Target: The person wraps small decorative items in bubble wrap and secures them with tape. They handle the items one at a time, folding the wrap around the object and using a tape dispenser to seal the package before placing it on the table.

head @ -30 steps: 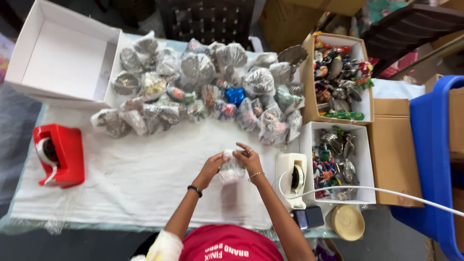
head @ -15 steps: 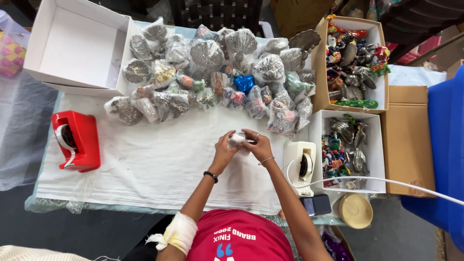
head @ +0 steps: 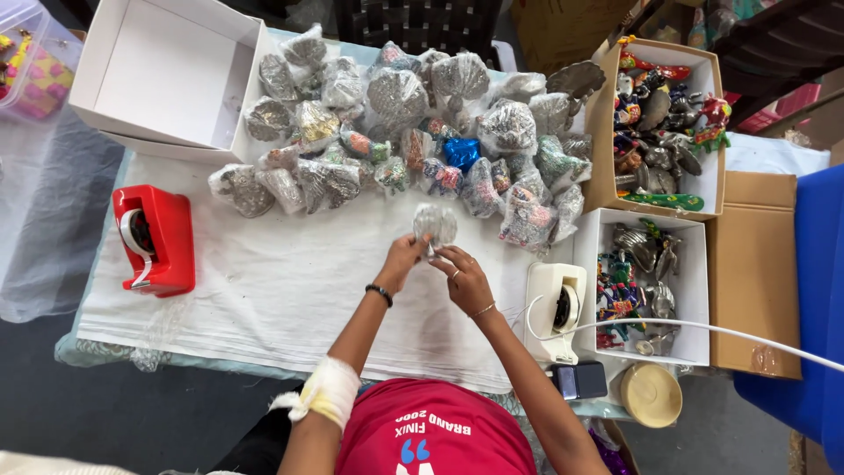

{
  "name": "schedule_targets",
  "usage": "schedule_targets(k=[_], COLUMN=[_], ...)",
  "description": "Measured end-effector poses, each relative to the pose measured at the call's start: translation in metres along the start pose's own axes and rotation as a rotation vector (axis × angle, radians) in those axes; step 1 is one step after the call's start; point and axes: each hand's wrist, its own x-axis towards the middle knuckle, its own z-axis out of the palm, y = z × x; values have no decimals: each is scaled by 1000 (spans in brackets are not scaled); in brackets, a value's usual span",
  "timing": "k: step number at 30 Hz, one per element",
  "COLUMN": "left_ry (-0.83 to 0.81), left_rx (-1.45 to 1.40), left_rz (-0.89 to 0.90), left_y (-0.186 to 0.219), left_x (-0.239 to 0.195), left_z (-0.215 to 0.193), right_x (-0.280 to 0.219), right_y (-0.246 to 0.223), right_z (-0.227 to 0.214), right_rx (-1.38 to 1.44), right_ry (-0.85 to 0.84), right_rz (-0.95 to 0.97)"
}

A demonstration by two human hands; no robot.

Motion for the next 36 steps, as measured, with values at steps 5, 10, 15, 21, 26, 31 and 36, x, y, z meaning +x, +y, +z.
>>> schedule_targets(k=[5,10,15,21,26,31,36], left_ry=[179,182,483,366,494,494,-62], left_rx=[249,39,286,-92,103,211,-178], left_rz=[231,333,295,219,252,370,177], left_y=[51,97,134,101,112,110,96], left_x=[53,117,139,219,202,169,96], left_z=[-1,14,38,34,47,46,24], right_x=[-23,-33,-33,-30,-37,-21,-46], right_y=[-12,-10,-7,-12,-3,-9,4], right_z=[19,30,34,29,37,7,-81], right_rx=[-151,-316,-294,-245,-214,-179,540], right_ry=[-397,-764,-821,-813,-778,-804,-1129], right_rz=[179,301,359,403,398,387,205])
